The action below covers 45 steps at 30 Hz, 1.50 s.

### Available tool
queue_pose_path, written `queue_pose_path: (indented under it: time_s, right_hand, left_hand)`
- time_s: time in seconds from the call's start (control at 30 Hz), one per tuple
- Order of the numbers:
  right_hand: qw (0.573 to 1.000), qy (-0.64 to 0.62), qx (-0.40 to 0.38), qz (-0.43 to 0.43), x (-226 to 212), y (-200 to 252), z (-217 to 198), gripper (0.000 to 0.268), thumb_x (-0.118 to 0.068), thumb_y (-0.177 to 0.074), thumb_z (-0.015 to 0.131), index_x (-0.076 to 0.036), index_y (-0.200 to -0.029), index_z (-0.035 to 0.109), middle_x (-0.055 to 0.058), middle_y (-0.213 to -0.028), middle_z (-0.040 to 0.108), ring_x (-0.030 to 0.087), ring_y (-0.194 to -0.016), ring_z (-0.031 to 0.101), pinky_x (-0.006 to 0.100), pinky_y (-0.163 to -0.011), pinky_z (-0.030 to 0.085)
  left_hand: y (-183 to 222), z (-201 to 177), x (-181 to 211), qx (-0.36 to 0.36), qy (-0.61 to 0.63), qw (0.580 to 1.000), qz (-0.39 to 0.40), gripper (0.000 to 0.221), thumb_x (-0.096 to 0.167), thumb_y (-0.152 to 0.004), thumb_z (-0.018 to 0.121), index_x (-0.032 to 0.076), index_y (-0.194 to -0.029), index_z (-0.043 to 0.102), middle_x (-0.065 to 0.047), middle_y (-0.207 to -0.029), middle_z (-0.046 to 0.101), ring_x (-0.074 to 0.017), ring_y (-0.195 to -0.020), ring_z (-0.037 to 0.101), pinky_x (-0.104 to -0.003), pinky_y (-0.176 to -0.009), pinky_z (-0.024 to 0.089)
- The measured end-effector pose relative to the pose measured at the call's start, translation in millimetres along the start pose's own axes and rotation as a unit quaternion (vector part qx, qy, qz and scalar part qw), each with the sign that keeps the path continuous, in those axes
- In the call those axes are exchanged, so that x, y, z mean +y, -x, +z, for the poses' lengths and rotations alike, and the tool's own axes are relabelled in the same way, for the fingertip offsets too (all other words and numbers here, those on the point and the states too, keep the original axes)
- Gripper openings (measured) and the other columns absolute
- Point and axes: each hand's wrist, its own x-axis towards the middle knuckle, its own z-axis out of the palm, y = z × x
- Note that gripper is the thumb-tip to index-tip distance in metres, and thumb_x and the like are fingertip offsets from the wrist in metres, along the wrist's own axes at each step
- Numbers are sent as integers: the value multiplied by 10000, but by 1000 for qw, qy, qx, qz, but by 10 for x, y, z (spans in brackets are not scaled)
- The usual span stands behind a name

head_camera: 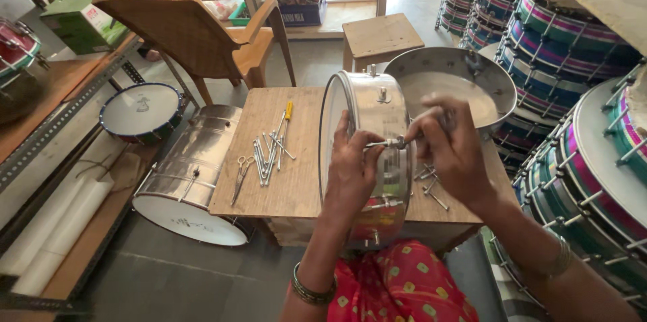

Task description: The person uses a wrench and a screwdriver to attach and tighten metal brackets and bolts around the rim of a drum, working on one bracket at a time.

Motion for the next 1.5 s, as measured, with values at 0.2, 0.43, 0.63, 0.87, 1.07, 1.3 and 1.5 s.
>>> queue_pose_path:
  time_s: [0.2, 0.43, 0.63, 0.87, 1.07, 1.3, 1.5]
  right_hand:
    - [999, -39, -12, -19, -147, -85, -15, 210, -88, -1093, 490, -78, -1298, 446, 42, -856, 604, 43, -615, 516, 195, -528, 429]
    - [999, -13, -18, 40, -182, -369, -166, 184, -130, -1096, 485, -90, -1273, 460, 21, -761, 600, 45, -501, 483, 200, -431, 389]
    - [986, 1, -47, 159, -122, -560, -123, 214, -167, -1042, 528, -101, -1246, 509, 14, -693, 582, 54, -444, 456, 221, -382, 371]
    - [990, 53, -2, 130, -5, -435, -118, 215, -177, -1036, 540, -107, -1239, 539, 13, -683, 591, 71, -484, 485, 255, -415, 394]
    - [835, 395, -31, -381, 457, 185, -56, 310, -18, -897, 663, 8, -1176, 529, 200, -996, 659, 276, -757, 641, 385, -580, 510]
    - [886, 215, -104, -396, 331, 451, -83, 208, -76, -914, 629, -117, -1071, 499, 133, -1025, 656, 275, -855, 678, 393, -727, 579]
    - [996, -61, 71, 3, 77, 14, -176, 235, -135, -1121, 479, -52, -1337, 438, 64, -832, 619, 70, -580, 525, 212, -506, 432]
  left_hand:
    - [-22, 25, 37, -22, 16, 1000, -11, 121, 84, -931, 699, 68, -1051, 701, -367, -1555, 373, -505, -1377, 494, -476, -1004, 532]
    - [-38, 94, 67, -34, 6, 999, 5, 117, 107, -931, 722, 64, -1037, 699, -378, -1536, 386, -501, -1349, 532, -472, -939, 556]
    - [-14, 145, 101, -55, 12, 998, -6, 128, 126, -925, 726, 67, -1035, 697, -376, -1543, 388, -466, -1216, 644, -464, -922, 561]
    - [-56, 177, 76, -72, 20, 997, -23, 126, 124, -908, 726, 65, -1017, 698, -363, -1554, 383, -459, -1209, 645, -444, -924, 573]
    - [-119, 140, 35, -66, 15, 997, -23, 126, 83, -909, 702, 64, -1034, 702, -348, -1556, 404, -461, -1237, 636, -426, -942, 587]
    - [-167, 89, 53, -65, 39, 995, -59, 118, 104, -920, 699, 67, -1031, 686, -304, -1571, 412, -410, -1114, 724, -411, -866, 613]
    - [-138, 78, -63, -44, 28, 999, 3, 129, 71, -918, 714, 64, -1047, 709, -342, -1550, 414, -457, -1233, 646, -422, -884, 605]
